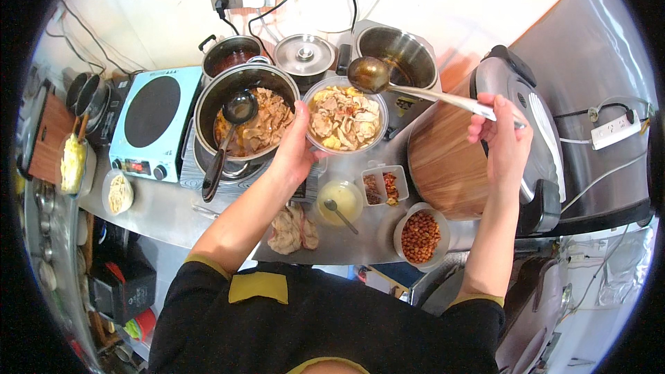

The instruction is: The person assembles noodle bowls by scooping cooked meat and broth from pots into plastic containers, adding peanuts and other toppings, then sealing the containers with lids. The person uses a ladle and tongs to transfer ingredients and places the finished bowls on a counter.

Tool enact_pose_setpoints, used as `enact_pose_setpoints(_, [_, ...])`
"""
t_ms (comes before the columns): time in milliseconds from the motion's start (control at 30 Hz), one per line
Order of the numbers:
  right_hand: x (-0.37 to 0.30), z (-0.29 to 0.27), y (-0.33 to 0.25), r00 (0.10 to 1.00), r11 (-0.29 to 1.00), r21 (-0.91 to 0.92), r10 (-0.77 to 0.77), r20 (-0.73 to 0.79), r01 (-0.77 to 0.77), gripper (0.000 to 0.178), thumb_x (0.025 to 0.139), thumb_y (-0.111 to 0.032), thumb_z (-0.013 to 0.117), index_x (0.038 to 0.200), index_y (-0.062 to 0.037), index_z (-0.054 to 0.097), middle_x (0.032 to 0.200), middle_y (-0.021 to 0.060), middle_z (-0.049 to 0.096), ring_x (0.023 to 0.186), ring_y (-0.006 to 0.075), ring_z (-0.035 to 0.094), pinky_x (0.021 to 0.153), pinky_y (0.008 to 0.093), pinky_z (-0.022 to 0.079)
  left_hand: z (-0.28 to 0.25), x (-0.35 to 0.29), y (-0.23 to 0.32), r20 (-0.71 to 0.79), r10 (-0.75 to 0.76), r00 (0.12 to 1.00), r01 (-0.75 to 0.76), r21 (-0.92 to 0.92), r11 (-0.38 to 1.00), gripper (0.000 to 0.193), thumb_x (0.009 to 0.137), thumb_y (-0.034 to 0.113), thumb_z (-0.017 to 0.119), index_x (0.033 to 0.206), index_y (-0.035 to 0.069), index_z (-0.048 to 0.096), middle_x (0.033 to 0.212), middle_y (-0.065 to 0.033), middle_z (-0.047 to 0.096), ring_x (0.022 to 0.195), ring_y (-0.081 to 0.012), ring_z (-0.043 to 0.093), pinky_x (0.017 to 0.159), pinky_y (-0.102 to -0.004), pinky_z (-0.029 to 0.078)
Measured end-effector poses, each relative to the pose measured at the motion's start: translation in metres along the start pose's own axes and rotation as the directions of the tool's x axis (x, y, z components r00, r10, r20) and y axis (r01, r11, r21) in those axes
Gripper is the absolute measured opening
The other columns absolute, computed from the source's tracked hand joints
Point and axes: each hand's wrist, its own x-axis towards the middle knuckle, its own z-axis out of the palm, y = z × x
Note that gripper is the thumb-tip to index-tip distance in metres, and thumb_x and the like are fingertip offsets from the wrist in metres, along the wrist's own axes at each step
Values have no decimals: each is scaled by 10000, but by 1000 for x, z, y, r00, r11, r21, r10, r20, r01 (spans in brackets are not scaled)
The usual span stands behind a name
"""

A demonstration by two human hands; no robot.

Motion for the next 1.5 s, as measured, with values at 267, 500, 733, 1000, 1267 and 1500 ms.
enact_pose_setpoints(267, [-35, 16, -9, 999, 996, -81, -39, 30, 42, 309, 968, -227, 516, 996, 59, 630, 702, 76, 615, 585, 103, 569, 544, 224, 468, 11, -6, 9, -59, -10, 998, 12, 31, 999, 702, 857, 672, 447, 1338, 161, 433, 1295, -54, 524, 1140, -198, 528, 802, -424, 512])
enact_pose_setpoints(500, [-39, 14, -6, 996, 991, -107, -84, 23, 86, 297, 966, -214, 518, 1005, 59, 629, 695, 75, 614, 576, 104, 566, 534, 228, 470, 11, -5, 10, -86, 10, 996, -6, 51, 999, 748, 824, 707, 458, 1309, 137, 455, 1236, -60, 566, 1065, -202, 570, 773, -410, 516])
enact_pose_setpoints(733, [-18, -7, 11, 998, 996, 86, 12, -54, -7, 307, 961, -224, 512, 983, 65, 615, 685, 86, 615, 555, 135, 581, 514, 245, 488, 21, -11, 13, -181, 35, 983, -18, 95, 995, 732, 826, 705, 457, 1277, 129, 486, 1166, -64, 607, 987, -205, 611, 709, -400, 532])
enact_pose_setpoints(1000, [29, 9, 52, 980, 989, 147, 1, -198, 29, 256, 946, -190, 543, 1007, 46, 623, 739, 105, 637, 620, 147, 624, 556, 266, 538, 9, -27, 2, -105, 7, 994, 0, 63, 998, 747, 838, 698, 459, 1343, 148, 425, 1296, -48, 531, 1159, -185, 521, 865, -426, 456])
enact_pose_setpoints(1267, [53, 55, 132, 900, 703, -594, -427, 86, 391, 160, 854, -134, 638, 1002, -94, 686, 835, 122, 619, 734, 237, 608, 682, 327, 485, -6, -97, 0, -14, 12, 1000, -12, 25, 1000, 719, 918, 607, 361, 1405, 78, 332, 1391, -80, 447, 1273, -216, 444, 1032, -439, 379])
enact_pose_setpoints(1500, [38, 58, 152, 882, 724, -535, -461, 94, 435, 234, 837, -27, 608, 1060, -78, 658, 899, 110, 642, 760, 225, 631, 689, 320, 495, 2, -157, 43, -51, -15, 999, 21, 105, 994, 863, 840, 709, 391, 1433, 90, 289, 1451, -87, 366, 1343, -224, 336, 1098, -426, 275])
